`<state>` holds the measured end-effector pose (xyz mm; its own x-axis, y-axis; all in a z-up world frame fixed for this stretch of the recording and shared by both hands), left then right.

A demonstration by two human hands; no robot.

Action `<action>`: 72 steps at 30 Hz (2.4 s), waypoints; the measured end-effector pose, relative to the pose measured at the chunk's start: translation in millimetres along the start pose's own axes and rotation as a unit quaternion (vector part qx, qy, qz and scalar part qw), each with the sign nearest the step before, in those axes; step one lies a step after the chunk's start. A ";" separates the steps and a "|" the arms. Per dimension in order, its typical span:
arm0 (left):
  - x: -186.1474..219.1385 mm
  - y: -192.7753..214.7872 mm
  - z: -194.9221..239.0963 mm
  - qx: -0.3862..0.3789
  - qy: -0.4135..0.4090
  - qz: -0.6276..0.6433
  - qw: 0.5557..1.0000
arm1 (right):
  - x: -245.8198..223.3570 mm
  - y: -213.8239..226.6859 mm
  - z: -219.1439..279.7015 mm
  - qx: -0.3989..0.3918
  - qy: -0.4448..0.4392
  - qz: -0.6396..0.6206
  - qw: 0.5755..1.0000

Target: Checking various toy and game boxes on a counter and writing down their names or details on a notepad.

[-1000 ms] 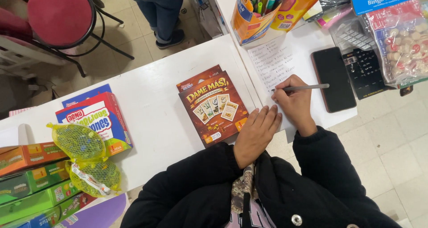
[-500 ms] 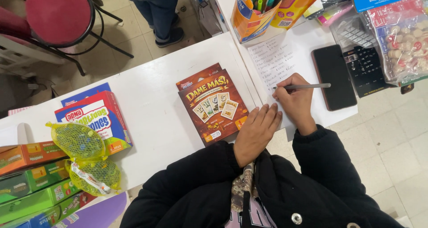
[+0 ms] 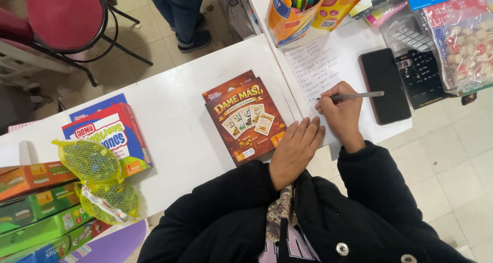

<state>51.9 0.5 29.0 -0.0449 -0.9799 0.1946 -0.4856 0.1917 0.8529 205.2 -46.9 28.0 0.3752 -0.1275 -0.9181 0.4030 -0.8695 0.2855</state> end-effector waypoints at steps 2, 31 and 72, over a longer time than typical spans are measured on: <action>-0.5 0.1 0.4 0.001 0.000 0.001 1.000 | -0.8 -1.6 -0.6 -0.009 0.007 0.010 1.000; -0.7 1.6 -0.6 0.000 0.002 0.006 1.000 | 4.0 0.2 -1.0 0.001 -0.009 0.011 1.000; -1.8 -6.8 2.4 -0.066 0.009 0.057 0.996 | 1.8 7.1 -7.9 -0.010 -0.011 0.008 1.000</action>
<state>53.2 0.9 21.6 -0.0780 -0.9503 0.3014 -0.3588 0.3088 0.8808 215.3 -49.6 30.5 0.3630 -0.1530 -0.9191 0.4142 -0.8571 0.3062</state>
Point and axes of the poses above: each hand's wrist, its own z-axis away from the middle knuckle, its own y-axis out of the back of the hand, x = y × z, the point moved 6 cm from there along -z, towards the middle knuckle, and after that the axes turned 2 degrees about y, right-handed, at the moved point
